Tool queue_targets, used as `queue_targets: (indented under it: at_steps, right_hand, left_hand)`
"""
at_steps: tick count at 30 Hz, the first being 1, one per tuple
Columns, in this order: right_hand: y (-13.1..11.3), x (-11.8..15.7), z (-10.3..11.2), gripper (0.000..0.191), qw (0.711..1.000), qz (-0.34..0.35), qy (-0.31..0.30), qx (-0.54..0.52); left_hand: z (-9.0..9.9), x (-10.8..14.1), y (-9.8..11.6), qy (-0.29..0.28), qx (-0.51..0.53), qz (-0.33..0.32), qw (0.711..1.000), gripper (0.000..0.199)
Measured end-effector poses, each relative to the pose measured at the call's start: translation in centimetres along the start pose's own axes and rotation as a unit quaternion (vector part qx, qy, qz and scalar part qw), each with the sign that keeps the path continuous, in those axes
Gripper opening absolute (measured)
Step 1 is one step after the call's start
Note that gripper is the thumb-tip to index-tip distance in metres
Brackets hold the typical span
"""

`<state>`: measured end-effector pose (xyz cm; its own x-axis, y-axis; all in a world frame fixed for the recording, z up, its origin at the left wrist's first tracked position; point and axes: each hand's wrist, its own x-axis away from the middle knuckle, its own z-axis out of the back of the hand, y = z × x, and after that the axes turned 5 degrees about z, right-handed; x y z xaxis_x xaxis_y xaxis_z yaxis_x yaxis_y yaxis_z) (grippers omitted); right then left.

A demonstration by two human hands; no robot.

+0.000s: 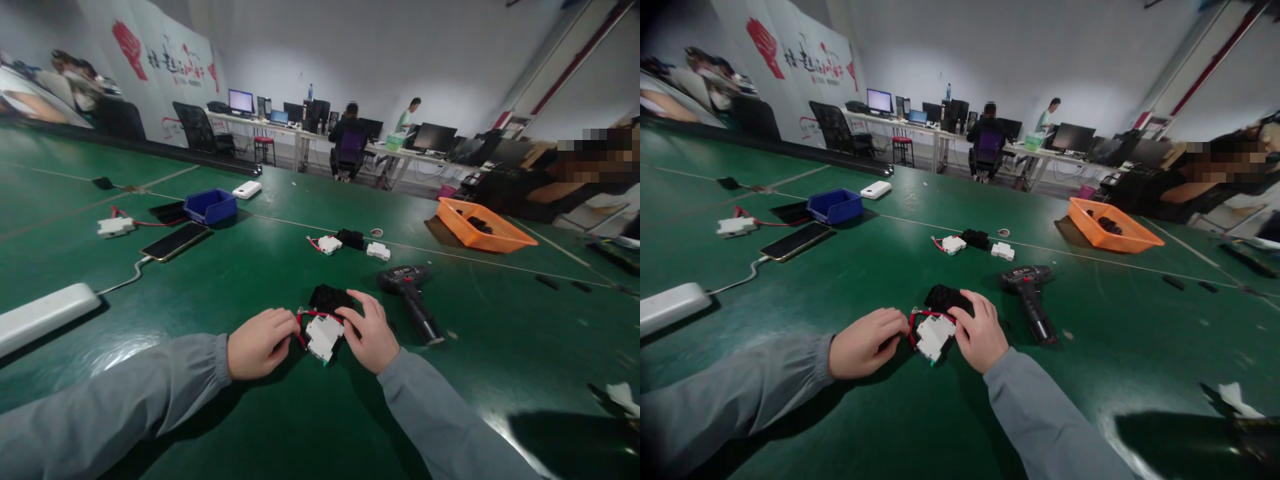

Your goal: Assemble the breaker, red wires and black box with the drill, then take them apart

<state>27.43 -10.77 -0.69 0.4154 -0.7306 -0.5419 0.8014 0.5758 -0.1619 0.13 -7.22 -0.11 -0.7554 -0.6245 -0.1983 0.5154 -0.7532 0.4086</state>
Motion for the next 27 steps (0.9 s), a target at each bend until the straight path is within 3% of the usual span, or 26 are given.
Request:
queue_targets:
  at_steps: [6,13,20,24,27]
  right_hand:
    - [-0.2,-0.2,0.0,0.031,0.998,-0.021,-0.052,0.001]
    - [-0.3,-0.7,0.0,0.035,0.994,-0.071,-0.082,0.031]
    - [-1.0,-0.8,0.7,0.036,0.993,0.021,-0.119,-0.015]
    - [-0.8,-0.7,0.6,0.031,0.992,0.020,-0.118,-0.041]
    - [-0.6,-0.6,0.5,0.027,0.993,0.017,-0.111,-0.044]
  left_hand:
    - [0.3,-0.8,-0.9,-0.020,0.046,-0.016,0.999,0.028]
    - [0.5,-1.1,-1.2,-0.039,0.066,-0.002,0.997,0.015]
    - [0.7,-1.1,-1.1,-0.018,0.045,0.028,0.998,0.013]
    - [1.1,-1.4,-1.6,-0.053,0.156,-0.014,0.986,0.018]
    - [1.2,-1.5,-2.4,-0.080,0.306,-0.003,0.949,0.026]
